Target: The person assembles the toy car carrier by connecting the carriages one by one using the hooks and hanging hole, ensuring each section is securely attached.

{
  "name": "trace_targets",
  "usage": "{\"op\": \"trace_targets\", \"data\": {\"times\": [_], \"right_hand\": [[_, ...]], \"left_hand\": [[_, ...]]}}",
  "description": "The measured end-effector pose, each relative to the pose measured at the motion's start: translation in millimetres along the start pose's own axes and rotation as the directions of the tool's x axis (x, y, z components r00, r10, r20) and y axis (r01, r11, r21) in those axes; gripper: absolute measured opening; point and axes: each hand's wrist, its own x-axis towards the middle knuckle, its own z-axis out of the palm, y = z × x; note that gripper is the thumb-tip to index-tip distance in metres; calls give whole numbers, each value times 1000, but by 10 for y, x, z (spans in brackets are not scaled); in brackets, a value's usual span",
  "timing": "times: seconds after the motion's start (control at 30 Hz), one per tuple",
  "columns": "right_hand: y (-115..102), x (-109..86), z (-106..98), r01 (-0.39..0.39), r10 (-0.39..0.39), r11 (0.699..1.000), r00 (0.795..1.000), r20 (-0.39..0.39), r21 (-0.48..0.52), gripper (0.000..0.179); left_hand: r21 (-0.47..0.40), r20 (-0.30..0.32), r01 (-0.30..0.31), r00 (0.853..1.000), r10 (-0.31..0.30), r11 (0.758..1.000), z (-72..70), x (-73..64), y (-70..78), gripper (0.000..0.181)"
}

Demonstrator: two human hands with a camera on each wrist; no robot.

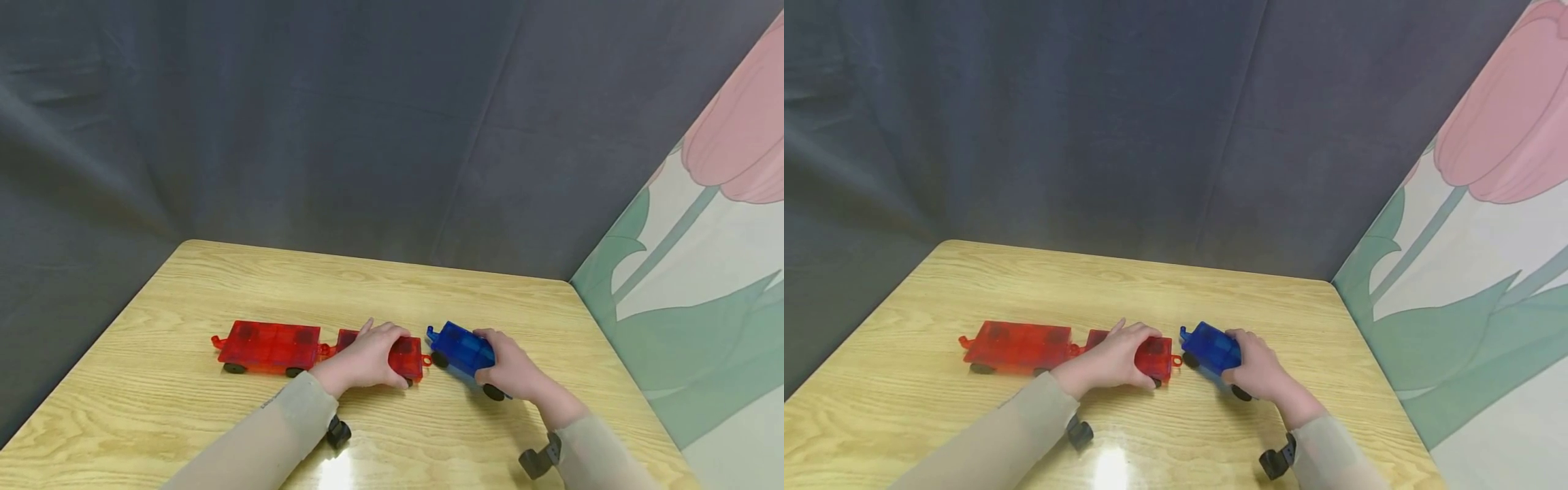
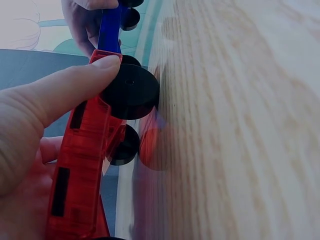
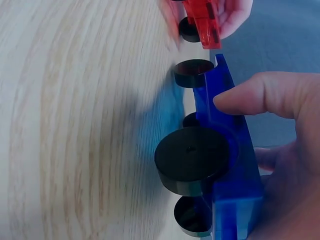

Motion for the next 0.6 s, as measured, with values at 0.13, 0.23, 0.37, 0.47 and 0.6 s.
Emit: {"op": "trace_targets", "data": {"times": [0.13, 0.23, 0.37, 0.47, 0.6], "right_hand": [[11, -34, 3, 18, -18, 1000, 1000, 2, -8, 80], [10, -63, -10, 29, -29, 1000, 1000, 8, -10, 80], [27, -97, -33, 48, -48, 999, 999, 9, -13, 80], [67, -121, -44, 52, -52, 999, 999, 15, -6, 81], [126, -145, -52, 47, -47, 999, 998, 42, 20, 82]], "left_hand": [[0, -5, -1, 1000, 1, 1000, 15, 1, -10, 82], [-9, -9, -1, 1000, 0, 1000, 18, -6, -11, 80], [-16, -11, 5, 1000, -5, 1000, 12, -17, -8, 79], [-17, -15, 2, 1000, -2, 1000, 5, -25, -6, 79], [-23, -17, 1, 1000, -2, 1000, -6, -31, -8, 78]]}}
